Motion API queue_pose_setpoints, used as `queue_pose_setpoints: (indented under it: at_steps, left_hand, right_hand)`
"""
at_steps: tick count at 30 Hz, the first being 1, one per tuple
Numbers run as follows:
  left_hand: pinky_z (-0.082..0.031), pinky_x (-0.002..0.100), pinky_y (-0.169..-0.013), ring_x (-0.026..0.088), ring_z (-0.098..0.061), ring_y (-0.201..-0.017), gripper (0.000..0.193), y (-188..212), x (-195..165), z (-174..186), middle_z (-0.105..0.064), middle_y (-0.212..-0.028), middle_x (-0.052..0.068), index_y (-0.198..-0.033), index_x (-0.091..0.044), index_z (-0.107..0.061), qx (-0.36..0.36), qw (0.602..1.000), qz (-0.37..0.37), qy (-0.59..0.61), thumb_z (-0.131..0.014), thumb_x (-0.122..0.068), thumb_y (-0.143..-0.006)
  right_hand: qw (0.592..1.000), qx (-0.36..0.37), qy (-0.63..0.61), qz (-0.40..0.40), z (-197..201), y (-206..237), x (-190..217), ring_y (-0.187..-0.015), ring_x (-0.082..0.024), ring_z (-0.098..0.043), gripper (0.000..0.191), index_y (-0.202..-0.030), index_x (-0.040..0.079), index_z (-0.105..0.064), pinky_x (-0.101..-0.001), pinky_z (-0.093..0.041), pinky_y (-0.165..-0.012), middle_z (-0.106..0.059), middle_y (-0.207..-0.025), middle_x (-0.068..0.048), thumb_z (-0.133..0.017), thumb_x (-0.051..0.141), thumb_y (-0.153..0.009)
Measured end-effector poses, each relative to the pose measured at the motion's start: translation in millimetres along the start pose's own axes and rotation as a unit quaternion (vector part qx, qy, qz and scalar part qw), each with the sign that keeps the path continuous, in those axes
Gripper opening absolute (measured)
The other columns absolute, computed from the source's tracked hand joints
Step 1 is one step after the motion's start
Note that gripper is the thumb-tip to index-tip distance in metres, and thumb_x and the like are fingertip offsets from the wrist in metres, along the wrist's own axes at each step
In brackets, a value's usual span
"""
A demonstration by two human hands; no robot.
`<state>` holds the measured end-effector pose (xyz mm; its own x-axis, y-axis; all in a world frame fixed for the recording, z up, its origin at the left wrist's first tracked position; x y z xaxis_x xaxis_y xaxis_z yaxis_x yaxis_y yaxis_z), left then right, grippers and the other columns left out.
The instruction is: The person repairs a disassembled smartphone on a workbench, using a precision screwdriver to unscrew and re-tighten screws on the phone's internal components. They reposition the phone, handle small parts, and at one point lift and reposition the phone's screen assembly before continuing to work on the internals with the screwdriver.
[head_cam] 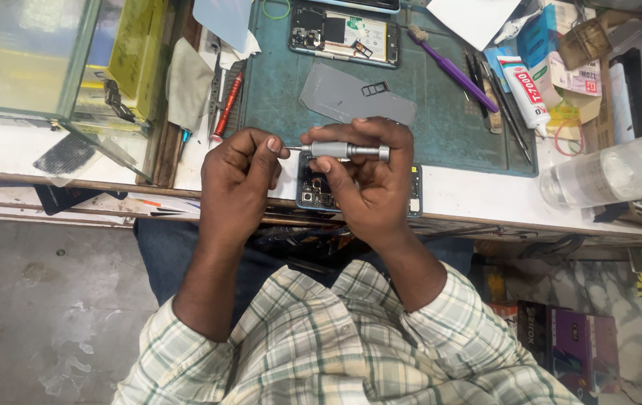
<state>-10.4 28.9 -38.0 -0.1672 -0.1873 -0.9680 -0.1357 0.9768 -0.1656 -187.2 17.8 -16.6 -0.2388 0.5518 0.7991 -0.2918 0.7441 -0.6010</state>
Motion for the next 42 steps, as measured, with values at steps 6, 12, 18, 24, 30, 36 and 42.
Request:
queue_pose_setpoints:
  at_steps: [6, 12, 18, 24, 30, 36, 42]
  left_hand:
    - [-0.036, 0.022, -0.054, 0.003, -0.046, -0.060, 0.029, 2, -2, -1, -0.056, -0.068, -0.002, -0.092, -0.003, -0.069, -0.007, 0.999, 0.029, -0.040, -0.060, -0.023, -0.110]
    - [-0.040, 0.023, -0.056, 0.003, -0.051, -0.062, 0.030, 0, -8, -3, -0.061, -0.071, -0.003, -0.091, -0.002, -0.069, -0.030, 0.998, -0.005, -0.060, -0.057, -0.022, -0.110]
    - [-0.041, 0.024, -0.054, 0.005, -0.051, -0.060, 0.031, 2, -11, -4, -0.060, -0.068, 0.000, -0.088, -0.003, -0.063, -0.053, 0.989, -0.028, -0.132, -0.055, -0.022, -0.111]
    - [-0.047, 0.030, -0.060, 0.013, -0.062, -0.064, 0.015, 13, -14, -5, -0.064, -0.073, 0.004, -0.095, -0.002, -0.064, -0.049, 0.970, -0.113, -0.212, -0.061, -0.012, -0.106]
    - [-0.047, 0.041, -0.072, 0.028, -0.066, -0.079, 0.005, 29, -13, -8, -0.072, -0.090, 0.005, -0.094, -0.008, -0.065, 0.036, 0.896, -0.313, -0.312, -0.068, -0.010, -0.098]
    - [-0.045, 0.042, -0.072, 0.028, -0.064, -0.079, 0.008, 29, -7, -12, -0.070, -0.090, 0.004, -0.092, -0.009, -0.065, 0.002, 0.873, -0.321, -0.367, -0.069, -0.013, -0.097]
    - [-0.043, 0.041, -0.070, 0.026, -0.061, -0.076, 0.011, 31, -7, -13, -0.068, -0.085, 0.003, -0.090, -0.009, -0.064, -0.004, 0.871, -0.314, -0.379, -0.071, -0.014, -0.098]
  right_hand:
    - [1.000, -0.010, 0.004, 0.005, 3, 1, -1, -0.123, -0.027, -0.070, 0.051, -0.148, 0.015, -0.033, -0.0306, -0.066, -0.095, -0.065, -0.131, -0.020, -0.061, -0.008, -0.111]
    - [1.000, -0.024, -0.004, 0.006, 7, 3, -1, -0.122, -0.028, -0.070, 0.048, -0.146, 0.013, -0.032, -0.0317, -0.066, -0.098, -0.065, -0.130, -0.021, -0.060, -0.008, -0.112]
    - [0.999, -0.031, 0.006, 0.004, 12, 4, -2, -0.120, -0.027, -0.071, 0.047, -0.145, 0.013, -0.031, -0.0318, -0.066, -0.098, -0.066, -0.129, -0.022, -0.060, -0.006, -0.113]
    - [0.999, -0.023, 0.042, 0.022, 32, -5, -1, -0.108, -0.021, -0.073, 0.055, -0.152, 0.017, -0.025, -0.0300, -0.068, -0.094, -0.069, -0.121, -0.017, -0.062, -0.001, -0.116]
    - [0.978, 0.029, 0.205, -0.009, 40, -11, 6, -0.101, -0.016, -0.071, 0.056, -0.153, 0.015, -0.024, -0.0265, -0.065, -0.084, -0.066, -0.118, -0.016, -0.062, -0.003, -0.116]
    - [0.956, 0.043, 0.291, -0.006, 33, -18, 11, -0.099, -0.018, -0.071, 0.054, -0.149, 0.009, -0.032, -0.0264, -0.062, -0.071, -0.062, -0.122, -0.020, -0.063, -0.003, -0.106]
    - [0.953, 0.050, 0.300, -0.009, 33, -14, 9, -0.098, -0.016, -0.073, 0.054, -0.153, 0.010, -0.032, -0.0235, -0.060, -0.069, -0.067, -0.118, -0.015, -0.065, 0.000, -0.112]
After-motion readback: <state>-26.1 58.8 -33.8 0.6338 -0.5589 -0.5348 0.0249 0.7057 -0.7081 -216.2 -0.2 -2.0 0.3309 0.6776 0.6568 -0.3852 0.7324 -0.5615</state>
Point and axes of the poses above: each hand's wrist, its own y-axis away from the middle knuckle, its own z-axis out of the back of the hand, x = y × z, the point moved 3 cm from there along -y, towards the middle knuckle
